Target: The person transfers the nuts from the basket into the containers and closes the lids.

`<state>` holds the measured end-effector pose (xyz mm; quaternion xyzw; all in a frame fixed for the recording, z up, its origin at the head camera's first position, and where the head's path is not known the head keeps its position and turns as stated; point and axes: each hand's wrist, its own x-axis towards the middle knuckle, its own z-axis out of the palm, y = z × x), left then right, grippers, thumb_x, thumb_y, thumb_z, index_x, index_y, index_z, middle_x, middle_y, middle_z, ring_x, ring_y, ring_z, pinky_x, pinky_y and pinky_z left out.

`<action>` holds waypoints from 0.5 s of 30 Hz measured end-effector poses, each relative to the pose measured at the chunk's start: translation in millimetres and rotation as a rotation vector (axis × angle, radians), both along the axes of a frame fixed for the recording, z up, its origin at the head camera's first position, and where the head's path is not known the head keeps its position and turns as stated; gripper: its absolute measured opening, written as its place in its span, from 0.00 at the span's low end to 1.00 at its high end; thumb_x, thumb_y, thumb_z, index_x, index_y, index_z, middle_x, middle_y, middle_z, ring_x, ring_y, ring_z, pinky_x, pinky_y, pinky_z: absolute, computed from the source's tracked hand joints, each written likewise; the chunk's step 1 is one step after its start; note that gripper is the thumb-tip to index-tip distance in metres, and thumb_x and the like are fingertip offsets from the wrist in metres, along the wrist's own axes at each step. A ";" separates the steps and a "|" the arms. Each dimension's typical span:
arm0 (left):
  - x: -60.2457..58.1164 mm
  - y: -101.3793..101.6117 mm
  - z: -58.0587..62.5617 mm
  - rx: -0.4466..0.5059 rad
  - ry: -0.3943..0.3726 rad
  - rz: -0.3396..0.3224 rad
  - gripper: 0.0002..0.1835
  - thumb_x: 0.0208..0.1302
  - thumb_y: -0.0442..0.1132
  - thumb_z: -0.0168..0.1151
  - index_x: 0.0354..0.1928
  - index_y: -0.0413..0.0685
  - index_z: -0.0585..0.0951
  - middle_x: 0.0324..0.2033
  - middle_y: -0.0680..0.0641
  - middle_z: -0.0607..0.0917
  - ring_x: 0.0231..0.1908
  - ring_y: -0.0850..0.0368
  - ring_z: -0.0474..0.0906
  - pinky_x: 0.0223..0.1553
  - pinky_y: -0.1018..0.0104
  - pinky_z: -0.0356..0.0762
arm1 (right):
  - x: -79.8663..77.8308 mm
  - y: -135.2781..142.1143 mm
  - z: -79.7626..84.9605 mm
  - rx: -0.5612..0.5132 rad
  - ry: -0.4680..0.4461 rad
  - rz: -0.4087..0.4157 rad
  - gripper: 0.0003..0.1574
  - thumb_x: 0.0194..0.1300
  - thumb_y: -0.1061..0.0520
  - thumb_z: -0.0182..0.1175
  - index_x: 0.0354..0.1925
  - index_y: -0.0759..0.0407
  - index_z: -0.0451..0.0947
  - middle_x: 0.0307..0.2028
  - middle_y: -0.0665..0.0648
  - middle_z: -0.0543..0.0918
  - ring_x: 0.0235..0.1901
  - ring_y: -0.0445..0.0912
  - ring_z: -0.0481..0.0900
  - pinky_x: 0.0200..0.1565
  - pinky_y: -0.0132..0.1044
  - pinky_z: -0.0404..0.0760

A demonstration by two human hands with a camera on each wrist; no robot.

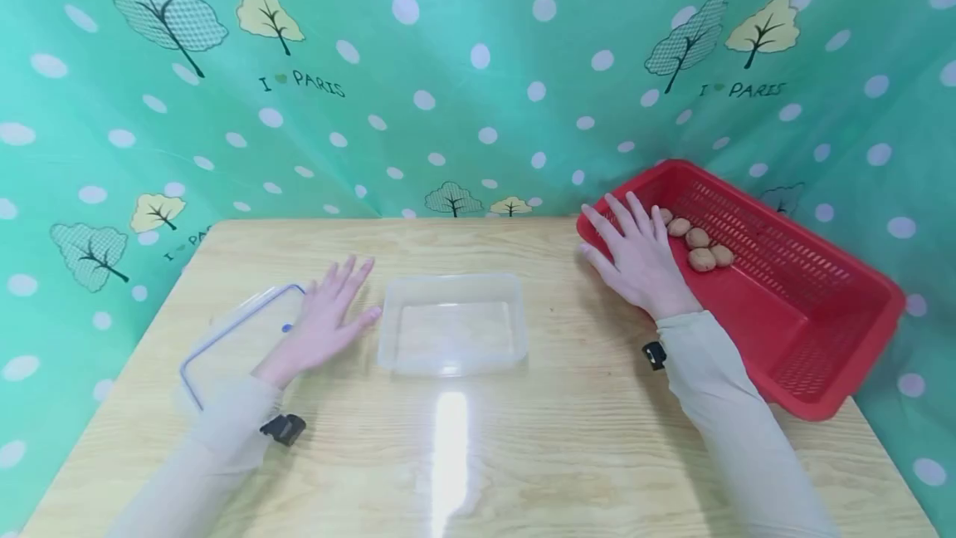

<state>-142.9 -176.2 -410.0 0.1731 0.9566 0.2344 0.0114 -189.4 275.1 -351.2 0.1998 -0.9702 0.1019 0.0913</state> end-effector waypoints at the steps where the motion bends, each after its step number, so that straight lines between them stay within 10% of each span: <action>1: 3.2 4.6 -1.9 0.025 -0.022 -0.034 0.42 0.70 0.65 0.44 0.77 0.56 0.43 0.74 0.38 0.42 0.71 0.34 0.33 0.66 0.32 0.32 | 0.2 0.0 0.5 0.003 -0.001 0.006 0.43 0.68 0.43 0.53 0.75 0.51 0.52 0.72 0.66 0.51 0.72 0.61 0.37 0.67 0.63 0.32; 15: 15.6 29.9 -21.4 0.335 -0.277 -0.214 0.58 0.61 0.50 0.67 0.76 0.58 0.32 0.75 0.48 0.36 0.73 0.48 0.34 0.69 0.46 0.40 | 3.9 12.4 29.1 0.006 -0.009 0.027 0.46 0.64 0.50 0.60 0.75 0.54 0.52 0.71 0.68 0.52 0.71 0.63 0.39 0.67 0.62 0.30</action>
